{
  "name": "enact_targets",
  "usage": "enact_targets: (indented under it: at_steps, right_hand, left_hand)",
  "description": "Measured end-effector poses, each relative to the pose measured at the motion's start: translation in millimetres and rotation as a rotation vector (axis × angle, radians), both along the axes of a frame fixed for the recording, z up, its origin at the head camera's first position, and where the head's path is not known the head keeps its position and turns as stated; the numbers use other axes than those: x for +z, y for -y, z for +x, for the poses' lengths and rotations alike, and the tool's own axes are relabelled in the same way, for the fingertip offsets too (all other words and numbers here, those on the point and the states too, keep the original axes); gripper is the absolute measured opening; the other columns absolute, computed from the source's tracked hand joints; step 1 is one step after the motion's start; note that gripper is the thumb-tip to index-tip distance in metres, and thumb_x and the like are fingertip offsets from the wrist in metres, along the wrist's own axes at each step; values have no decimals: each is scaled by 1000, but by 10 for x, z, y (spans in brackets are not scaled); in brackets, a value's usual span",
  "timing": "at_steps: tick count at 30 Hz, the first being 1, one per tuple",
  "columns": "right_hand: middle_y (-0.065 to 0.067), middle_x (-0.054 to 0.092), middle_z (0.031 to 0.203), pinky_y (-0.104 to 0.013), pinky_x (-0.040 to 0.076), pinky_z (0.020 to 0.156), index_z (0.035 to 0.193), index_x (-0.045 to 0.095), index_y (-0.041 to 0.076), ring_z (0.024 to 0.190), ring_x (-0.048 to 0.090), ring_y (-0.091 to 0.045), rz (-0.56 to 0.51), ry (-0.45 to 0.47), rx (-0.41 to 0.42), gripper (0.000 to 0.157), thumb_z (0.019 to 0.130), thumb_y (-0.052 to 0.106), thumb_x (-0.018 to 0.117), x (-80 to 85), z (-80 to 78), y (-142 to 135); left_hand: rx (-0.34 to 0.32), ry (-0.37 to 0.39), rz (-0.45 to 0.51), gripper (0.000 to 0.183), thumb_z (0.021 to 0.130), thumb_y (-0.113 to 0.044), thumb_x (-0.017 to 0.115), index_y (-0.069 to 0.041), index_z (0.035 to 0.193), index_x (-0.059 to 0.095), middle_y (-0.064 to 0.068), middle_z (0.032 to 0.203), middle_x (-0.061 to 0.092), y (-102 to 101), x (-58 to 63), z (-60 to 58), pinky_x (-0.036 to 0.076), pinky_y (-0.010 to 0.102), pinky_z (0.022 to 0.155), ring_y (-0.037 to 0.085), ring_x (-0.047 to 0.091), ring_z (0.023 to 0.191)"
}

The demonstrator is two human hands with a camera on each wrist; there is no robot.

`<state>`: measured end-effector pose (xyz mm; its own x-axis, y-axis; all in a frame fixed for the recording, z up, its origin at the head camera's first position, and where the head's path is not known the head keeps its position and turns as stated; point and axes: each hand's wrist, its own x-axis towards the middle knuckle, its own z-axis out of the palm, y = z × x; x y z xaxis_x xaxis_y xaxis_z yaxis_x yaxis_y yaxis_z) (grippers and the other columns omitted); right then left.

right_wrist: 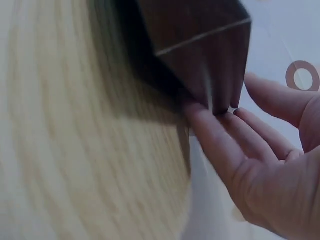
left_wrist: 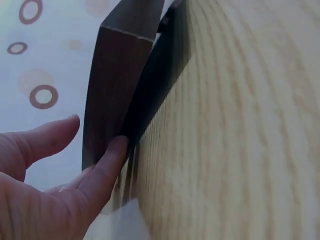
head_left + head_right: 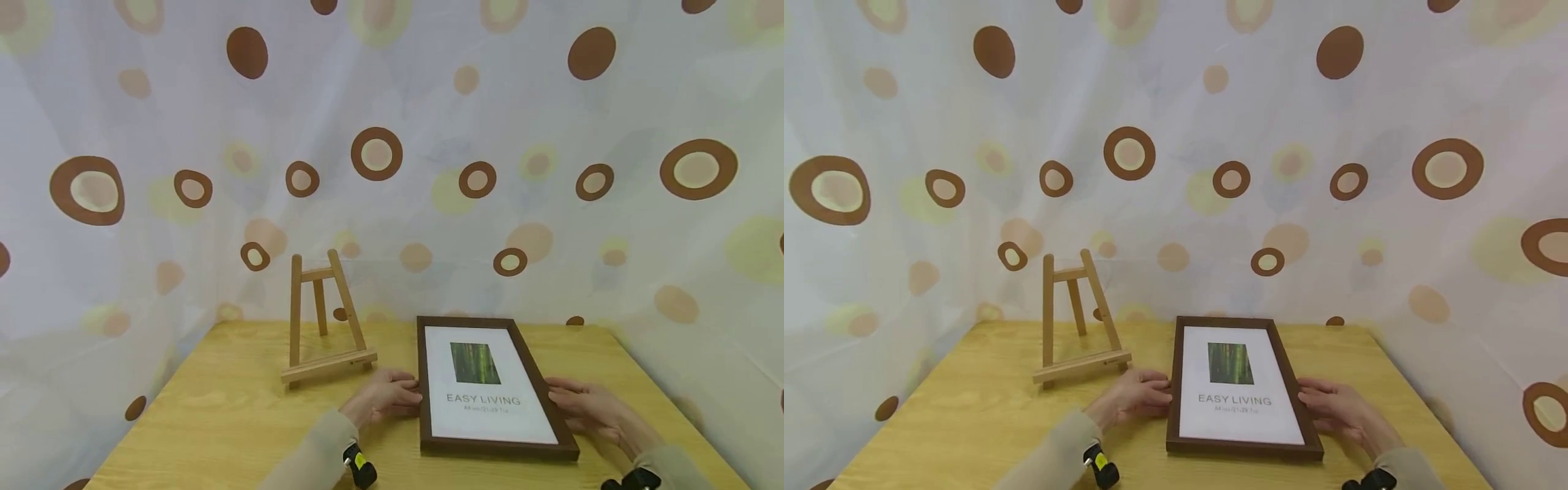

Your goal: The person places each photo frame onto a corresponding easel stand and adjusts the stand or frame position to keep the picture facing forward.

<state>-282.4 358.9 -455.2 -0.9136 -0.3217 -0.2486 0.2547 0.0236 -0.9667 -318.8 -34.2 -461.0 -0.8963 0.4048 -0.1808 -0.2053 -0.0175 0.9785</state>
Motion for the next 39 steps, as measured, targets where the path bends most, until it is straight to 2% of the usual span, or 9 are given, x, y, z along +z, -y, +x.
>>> enact_targets:
  at_steps: [7, 11, 15, 16, 21, 25, 30, 34, 39]
  right_hand:
    - [-35, 15, 140, -37, 43, 92, 136, 1, -17, 124, 31, -34, 63, 14, 77, 72, 95, 18, 49, -17, -7, 2]
    - [-35, -7, 140, -19, 49, 74, 134, -10, -17, 114, 43, -18, 14, 50, 114, 78, 95, 18, 48, 13, -14, 21]
    - [-34, -1, 142, -20, 49, 68, 133, -17, -14, 94, 54, -7, -53, 58, 169, 77, 96, 15, 44, -5, 5, 6]
    - [-35, 11, 141, -20, 49, 68, 134, -18, -12, 89, 56, -7, -65, 60, 178, 77, 97, 15, 43, -10, 9, -1]
    - [-17, 50, 124, -23, 50, 70, 136, -26, 2, 94, 59, -17, -215, 97, 266, 75, 97, 6, 38, 1, 17, -12]
    - [-12, 51, 125, -36, 48, 85, 134, -31, 12, 106, 54, -30, -327, 98, 376, 74, 97, -2, 32, 38, 16, 25]
    - [-26, 22, 142, -52, 32, 98, 138, -25, 5, 122, 36, -38, -218, 24, 339, 75, 96, 1, 37, 88, 18, 134]
    - [-34, -14, 140, -49, 30, 101, 136, -20, -8, 128, 19, -38, -54, -10, 269, 78, 95, 10, 45, 128, 30, 218]
    - [-31, -19, 140, -39, 32, 101, 136, -21, -7, 127, 27, -29, -64, -21, 262, 79, 95, 11, 45, 165, 32, 295]
  left_hand:
    - [12, 16, 27, 61, 74, 4, 71, 17, 124, 39, 27, 114, 53, 35, 13, 10, 52, 38, 78, 29, 61, 93]
    - [-44, 11, 20, 50, 76, 3, 68, 17, 119, 46, 22, 101, 60, 61, 35, -19, 52, 38, 78, 27, 62, 88]
    - [-91, -7, 6, 48, 76, 3, 68, 17, 118, 48, 24, 106, 60, 87, 35, -21, 52, 37, 77, 26, 62, 89]
    - [-97, -7, 6, 49, 76, 4, 68, 17, 119, 47, 25, 109, 58, 93, 35, -17, 52, 38, 77, 27, 62, 90]
    - [-95, -14, 47, 55, 76, 7, 66, 17, 124, 41, 27, 115, 54, 126, 49, 14, 52, 39, 78, 30, 61, 93]
    - [-74, -46, 102, 57, 76, 10, 65, 17, 126, 38, 24, 113, 55, 169, 92, 30, 51, 39, 79, 29, 60, 93]
    - [-54, -76, 136, 59, 77, 11, 64, 16, 128, 36, 25, 118, 51, 228, 158, 19, 51, 38, 80, 29, 59, 95]
    - [-41, -127, 86, 59, 77, 8, 66, 15, 128, 37, 26, 120, 51, 284, 198, 10, 51, 36, 79, 29, 59, 97]
    - [-27, -154, 106, 57, 76, 6, 67, 14, 126, 41, 26, 119, 52, 379, 225, 7, 51, 38, 80, 30, 59, 98]
